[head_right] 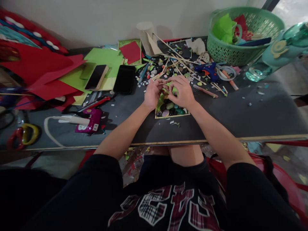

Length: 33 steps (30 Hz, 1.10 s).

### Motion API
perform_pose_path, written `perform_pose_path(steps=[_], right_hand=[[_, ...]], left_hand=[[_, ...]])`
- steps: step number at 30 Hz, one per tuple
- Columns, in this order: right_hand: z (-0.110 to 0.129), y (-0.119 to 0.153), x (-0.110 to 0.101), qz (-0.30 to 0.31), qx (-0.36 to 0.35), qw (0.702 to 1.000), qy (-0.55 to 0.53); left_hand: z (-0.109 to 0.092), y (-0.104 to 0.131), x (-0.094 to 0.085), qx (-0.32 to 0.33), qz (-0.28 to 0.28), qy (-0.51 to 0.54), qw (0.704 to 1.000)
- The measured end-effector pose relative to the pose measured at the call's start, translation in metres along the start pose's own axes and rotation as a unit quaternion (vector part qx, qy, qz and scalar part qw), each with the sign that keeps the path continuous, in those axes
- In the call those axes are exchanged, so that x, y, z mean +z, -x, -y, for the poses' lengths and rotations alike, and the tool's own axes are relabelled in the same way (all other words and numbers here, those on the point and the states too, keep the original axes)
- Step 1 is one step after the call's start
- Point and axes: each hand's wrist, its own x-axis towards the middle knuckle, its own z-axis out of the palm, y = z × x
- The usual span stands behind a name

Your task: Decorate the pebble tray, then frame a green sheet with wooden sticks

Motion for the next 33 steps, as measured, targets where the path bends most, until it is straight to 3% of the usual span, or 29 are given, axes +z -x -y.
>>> perform_pose_path(steps=[6, 12, 14, 17, 22, 24, 28, 33], right_hand=[[0.0, 0.001, 0.001, -0.001, 0.02, 1.0, -0.007], [0.001, 0.0, -0.005, -0.028, 0.039, 0.997, -0.055], [-0.003, 0.0, -0.006, -0.045, 0.027, 0.995, -0.091], [-0.009, 0.001, -0.006, -0.036, 0.008, 0.99, -0.135], [-0.015, 0.001, -0.001, 0.007, 0.03, 0.987, -0.16], [-0.017, 0.0, 0.001, 0.02, 0.038, 0.984, -0.174], [-0.02, 0.001, 0.004, 0.038, 0.033, 0.98, -0.193], [-0.019, 0.0, 0.005, 0.027, 0.063, 0.985, -0.161]], left_hand=[[0.005, -0.004, -0.005, 0.008, -0.033, -0.048, 0.998], [0.008, -0.005, -0.009, 0.089, -0.079, -0.138, 0.983], [0.004, -0.002, -0.008, 0.131, -0.061, -0.214, 0.966], [-0.002, 0.003, -0.005, 0.194, -0.034, -0.345, 0.918], [-0.008, 0.007, -0.004, 0.243, -0.075, -0.457, 0.853], [-0.01, 0.007, -0.006, 0.259, -0.066, -0.482, 0.834], [-0.013, 0.007, -0.009, 0.272, -0.03, -0.508, 0.816], [-0.012, 0.008, -0.008, 0.299, -0.036, -0.507, 0.808]])
